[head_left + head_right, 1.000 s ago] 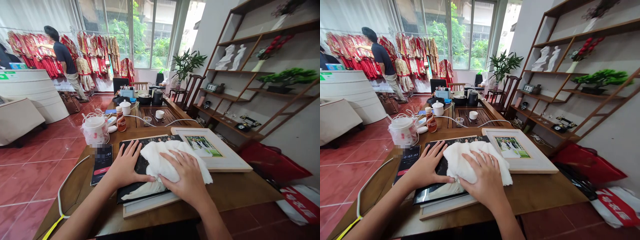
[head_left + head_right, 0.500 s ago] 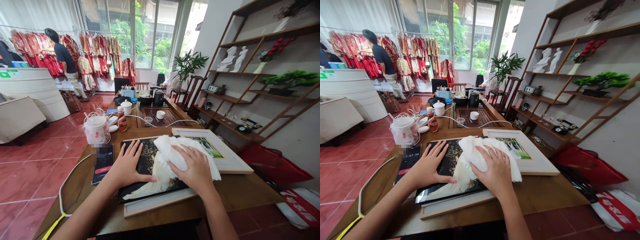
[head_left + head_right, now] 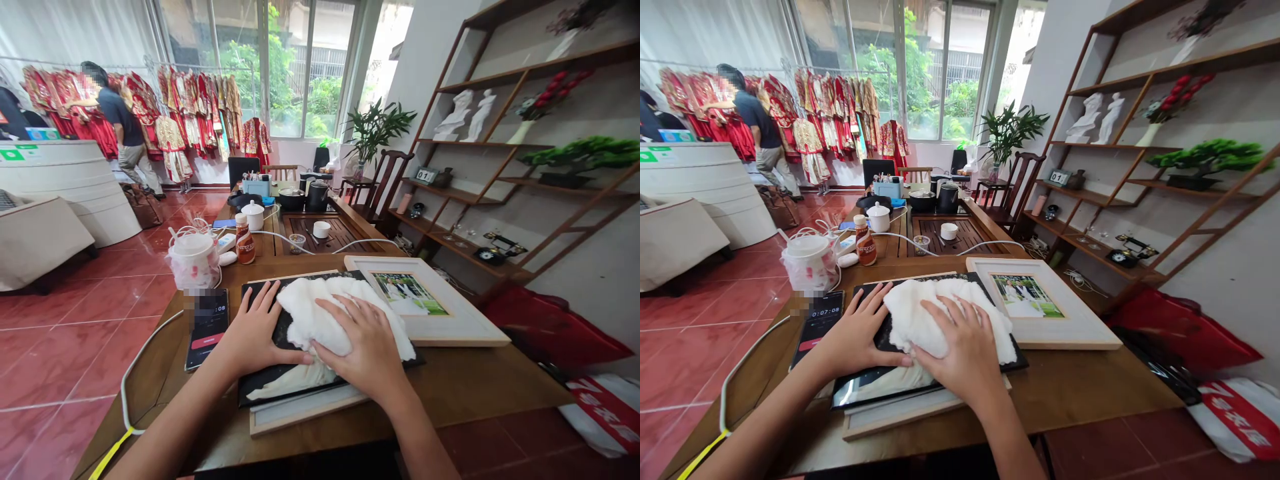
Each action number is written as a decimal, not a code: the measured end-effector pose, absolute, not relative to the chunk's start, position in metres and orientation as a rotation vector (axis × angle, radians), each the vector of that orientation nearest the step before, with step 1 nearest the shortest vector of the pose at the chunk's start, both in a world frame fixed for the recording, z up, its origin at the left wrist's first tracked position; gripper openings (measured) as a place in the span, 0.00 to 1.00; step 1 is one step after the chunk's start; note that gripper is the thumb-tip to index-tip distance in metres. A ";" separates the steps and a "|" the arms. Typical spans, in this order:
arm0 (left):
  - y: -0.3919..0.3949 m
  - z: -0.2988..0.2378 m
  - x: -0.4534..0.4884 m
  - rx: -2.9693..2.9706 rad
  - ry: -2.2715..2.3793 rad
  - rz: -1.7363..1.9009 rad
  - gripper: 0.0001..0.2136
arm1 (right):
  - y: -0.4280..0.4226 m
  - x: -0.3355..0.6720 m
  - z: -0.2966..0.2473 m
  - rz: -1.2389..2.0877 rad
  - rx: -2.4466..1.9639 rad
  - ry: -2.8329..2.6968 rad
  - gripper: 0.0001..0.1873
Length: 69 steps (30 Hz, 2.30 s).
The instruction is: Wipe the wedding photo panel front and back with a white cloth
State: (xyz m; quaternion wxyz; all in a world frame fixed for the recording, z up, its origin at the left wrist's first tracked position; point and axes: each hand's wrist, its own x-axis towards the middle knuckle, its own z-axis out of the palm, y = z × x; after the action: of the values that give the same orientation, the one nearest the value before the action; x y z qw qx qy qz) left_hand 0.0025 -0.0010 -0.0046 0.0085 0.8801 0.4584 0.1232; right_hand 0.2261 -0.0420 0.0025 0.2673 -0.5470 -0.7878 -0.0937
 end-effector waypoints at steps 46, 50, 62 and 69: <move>0.000 -0.004 0.006 2.760 1.452 0.255 0.48 | -0.036 0.225 0.033 0.150 -1.091 -2.644 0.28; 0.000 -0.004 0.007 2.766 1.452 0.261 0.48 | -0.029 0.227 0.036 0.164 -1.050 -2.668 0.28; 0.002 -0.009 0.005 2.772 1.441 0.317 0.51 | -0.024 0.234 0.038 0.183 -0.977 -2.709 0.27; 0.001 -0.008 0.004 2.761 1.435 0.361 0.50 | -0.009 0.238 0.041 0.095 -1.065 -2.666 0.25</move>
State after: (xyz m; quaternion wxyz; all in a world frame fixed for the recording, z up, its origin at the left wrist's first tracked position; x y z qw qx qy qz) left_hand 0.0042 0.0005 -0.0078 0.0046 0.8814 0.4581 0.1151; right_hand 0.2375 -0.0095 0.0407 0.1339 -0.3675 -0.9198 0.0329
